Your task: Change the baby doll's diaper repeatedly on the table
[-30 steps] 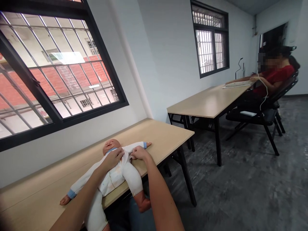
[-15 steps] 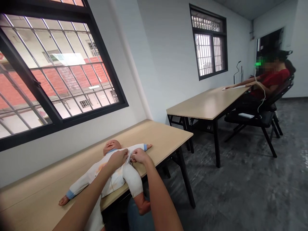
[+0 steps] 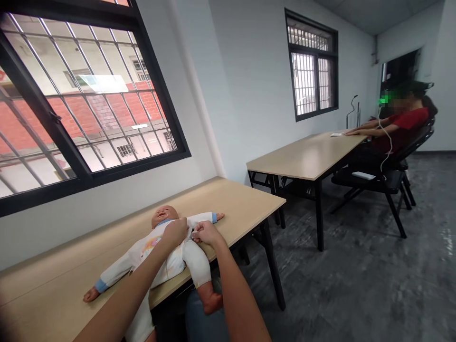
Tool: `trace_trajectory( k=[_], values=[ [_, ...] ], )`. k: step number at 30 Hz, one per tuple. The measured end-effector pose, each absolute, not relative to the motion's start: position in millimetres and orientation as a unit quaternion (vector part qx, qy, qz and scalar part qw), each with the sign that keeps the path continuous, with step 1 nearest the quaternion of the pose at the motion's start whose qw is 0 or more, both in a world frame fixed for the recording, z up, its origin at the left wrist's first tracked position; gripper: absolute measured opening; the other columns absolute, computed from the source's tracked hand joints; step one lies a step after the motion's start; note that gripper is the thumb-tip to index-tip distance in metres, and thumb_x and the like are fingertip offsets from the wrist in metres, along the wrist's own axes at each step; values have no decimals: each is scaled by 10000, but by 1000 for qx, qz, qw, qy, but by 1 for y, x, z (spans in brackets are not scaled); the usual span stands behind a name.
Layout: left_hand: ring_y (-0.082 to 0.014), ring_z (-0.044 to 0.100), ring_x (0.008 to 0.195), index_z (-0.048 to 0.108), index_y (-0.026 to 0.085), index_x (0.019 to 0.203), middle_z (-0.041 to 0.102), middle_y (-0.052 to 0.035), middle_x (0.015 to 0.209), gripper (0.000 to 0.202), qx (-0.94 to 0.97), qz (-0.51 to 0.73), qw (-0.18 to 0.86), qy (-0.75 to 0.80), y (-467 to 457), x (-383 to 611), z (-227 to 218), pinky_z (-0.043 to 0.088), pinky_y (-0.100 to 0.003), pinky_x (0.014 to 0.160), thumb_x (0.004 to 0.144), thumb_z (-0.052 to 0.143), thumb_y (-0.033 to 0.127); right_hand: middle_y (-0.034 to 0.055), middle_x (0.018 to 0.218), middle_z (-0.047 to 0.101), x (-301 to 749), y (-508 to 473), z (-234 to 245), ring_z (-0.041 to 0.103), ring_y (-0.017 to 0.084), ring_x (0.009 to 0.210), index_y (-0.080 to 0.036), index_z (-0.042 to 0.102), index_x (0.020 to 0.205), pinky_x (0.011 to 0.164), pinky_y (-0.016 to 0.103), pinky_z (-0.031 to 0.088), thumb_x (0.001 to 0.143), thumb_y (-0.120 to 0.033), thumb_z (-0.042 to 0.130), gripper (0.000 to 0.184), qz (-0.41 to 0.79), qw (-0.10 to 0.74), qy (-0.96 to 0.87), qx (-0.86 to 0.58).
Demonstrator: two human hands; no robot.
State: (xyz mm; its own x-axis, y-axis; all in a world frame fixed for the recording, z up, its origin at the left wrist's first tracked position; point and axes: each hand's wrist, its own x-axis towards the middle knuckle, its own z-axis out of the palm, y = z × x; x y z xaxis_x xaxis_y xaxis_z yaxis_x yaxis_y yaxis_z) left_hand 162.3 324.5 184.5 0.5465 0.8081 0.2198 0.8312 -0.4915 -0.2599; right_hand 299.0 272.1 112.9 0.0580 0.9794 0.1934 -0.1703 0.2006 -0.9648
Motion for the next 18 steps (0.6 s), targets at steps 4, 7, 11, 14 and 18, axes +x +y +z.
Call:
trace_trajectory(
  k=[4,7,11,14,18],
  values=[
    [-218,601,1057,617,136,1068,634,-76,1109,228,-874,-55,193,-442,312,163,183,512,-429,904,938,562,316,-41,517,562,298,275,110,513,104,482,-180,504,679,502,225,388,647,-107,677,190,491,612,-474,-400],
    [-241,554,1148,609,148,1100,598,-85,1204,234,-887,-63,196,-414,307,162,182,469,-470,971,931,571,305,-53,518,555,298,279,106,502,98,473,-184,506,712,499,224,390,645,-128,690,204,493,628,-460,-388],
    [-177,634,919,626,146,1043,657,-44,1011,230,-900,-39,154,-405,311,163,180,532,-389,843,936,569,342,-59,526,559,299,283,101,512,98,478,-189,500,746,493,219,392,633,-130,686,225,491,643,-446,-383],
    [-168,642,859,620,138,1052,662,-43,961,277,-896,-43,134,-422,314,160,183,540,-375,802,947,546,383,-67,512,551,299,283,101,511,97,472,-192,488,758,483,211,385,619,-116,674,244,489,649,-434,-388],
    [-169,642,824,647,146,990,684,-41,895,298,-918,-43,98,-382,306,141,195,511,-361,809,975,468,384,-61,520,561,298,280,105,508,91,463,-190,477,751,478,208,385,618,-131,686,255,491,652,-424,-393]
  ],
)
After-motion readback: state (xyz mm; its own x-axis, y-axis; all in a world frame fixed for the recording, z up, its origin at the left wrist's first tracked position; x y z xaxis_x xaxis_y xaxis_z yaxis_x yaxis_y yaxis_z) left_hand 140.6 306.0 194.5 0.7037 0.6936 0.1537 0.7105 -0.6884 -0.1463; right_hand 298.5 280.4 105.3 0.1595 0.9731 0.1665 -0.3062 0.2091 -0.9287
